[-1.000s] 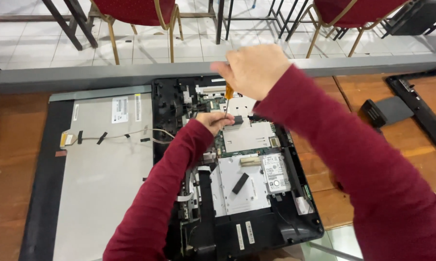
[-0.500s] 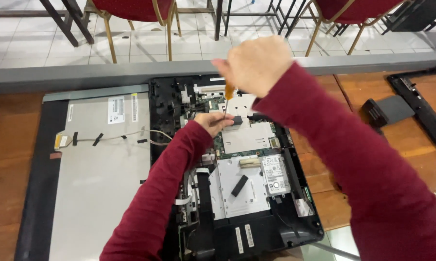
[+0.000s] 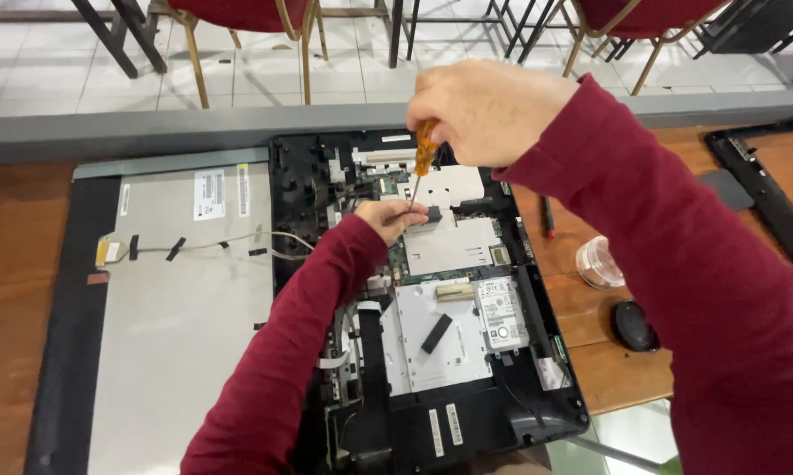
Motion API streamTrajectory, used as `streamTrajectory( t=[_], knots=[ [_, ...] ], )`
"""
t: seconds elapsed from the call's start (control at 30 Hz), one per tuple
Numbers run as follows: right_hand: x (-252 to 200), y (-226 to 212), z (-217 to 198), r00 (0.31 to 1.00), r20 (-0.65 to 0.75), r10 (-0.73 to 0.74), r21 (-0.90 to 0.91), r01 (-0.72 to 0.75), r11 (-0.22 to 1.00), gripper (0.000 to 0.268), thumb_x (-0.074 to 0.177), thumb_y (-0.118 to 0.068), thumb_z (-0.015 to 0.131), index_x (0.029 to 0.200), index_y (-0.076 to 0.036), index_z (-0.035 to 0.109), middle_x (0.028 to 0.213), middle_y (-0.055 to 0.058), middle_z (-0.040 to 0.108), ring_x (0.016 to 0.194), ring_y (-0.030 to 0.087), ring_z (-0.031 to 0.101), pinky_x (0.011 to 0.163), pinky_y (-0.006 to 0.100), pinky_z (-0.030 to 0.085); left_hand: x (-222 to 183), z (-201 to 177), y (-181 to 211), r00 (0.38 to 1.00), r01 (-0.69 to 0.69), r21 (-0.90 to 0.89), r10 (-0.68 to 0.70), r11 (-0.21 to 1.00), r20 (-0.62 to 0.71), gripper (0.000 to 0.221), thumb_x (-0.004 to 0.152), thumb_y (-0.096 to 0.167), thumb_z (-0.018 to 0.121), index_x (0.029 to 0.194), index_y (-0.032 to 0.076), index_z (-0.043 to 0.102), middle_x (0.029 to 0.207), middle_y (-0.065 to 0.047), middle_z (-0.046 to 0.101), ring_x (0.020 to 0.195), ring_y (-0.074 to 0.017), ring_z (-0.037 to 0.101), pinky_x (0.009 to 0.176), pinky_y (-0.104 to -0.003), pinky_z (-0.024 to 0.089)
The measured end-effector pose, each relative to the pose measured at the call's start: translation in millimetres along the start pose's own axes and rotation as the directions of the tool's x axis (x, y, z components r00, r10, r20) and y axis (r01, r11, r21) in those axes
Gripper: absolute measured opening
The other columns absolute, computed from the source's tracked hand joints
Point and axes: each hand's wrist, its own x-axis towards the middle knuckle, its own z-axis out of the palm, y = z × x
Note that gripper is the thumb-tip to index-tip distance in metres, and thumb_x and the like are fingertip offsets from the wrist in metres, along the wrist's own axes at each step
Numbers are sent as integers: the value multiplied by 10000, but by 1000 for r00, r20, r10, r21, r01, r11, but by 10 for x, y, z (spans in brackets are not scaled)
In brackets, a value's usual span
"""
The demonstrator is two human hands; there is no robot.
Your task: Securing internal components and metal shields of a computer using a screwdriver and screws.
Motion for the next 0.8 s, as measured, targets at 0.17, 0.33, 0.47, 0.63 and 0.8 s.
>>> streamTrajectory(
  t=[0.17,0.33,0.47,0.63,0.8],
  knots=[
    [119,-30,153,988,-151,33,-65,-43,997,230,1073,-176,533,1044,-53,725,987,142,691,778,258,696,675,395,613,36,27,-195,963,-255,23,256,967,-88,144,921,222,729,985,105,785,1150,-64,780,977,-180,770,910,-306,631],
    [235,-359,360,880,-187,436,-34,-450,892,737,1173,-432,210,544,-150,471,466,-60,363,399,137,464,439,325,463,138,165,-413,940,-310,-18,304,950,-157,326,896,199,790,1214,155,732,994,2,791,859,-83,760,867,-214,601],
    [220,-504,574,854,-396,338,-126,-415,901,604,1045,-492,305,782,-174,746,672,82,721,659,335,751,606,497,549,18,169,-373,940,-238,-15,227,971,-253,82,893,275,799,962,233,814,895,8,793,887,-201,754,791,-301,636],
    [12,-241,21,985,-63,-159,72,164,984,358,891,130,554,1219,-12,574,1133,163,621,661,173,643,517,236,594,296,277,-659,976,-212,-258,193,942,-97,194,897,129,773,1076,55,775,1039,-63,793,976,-118,738,999,-211,564],
    [46,-171,-66,999,18,28,66,-29,997,224,970,29,566,1151,-36,680,1109,115,688,859,217,720,740,306,637,181,210,-358,992,-120,-239,109,964,-62,194,921,91,725,1107,55,770,1093,-53,790,1019,-104,732,1044,-207,538]
  ],
)
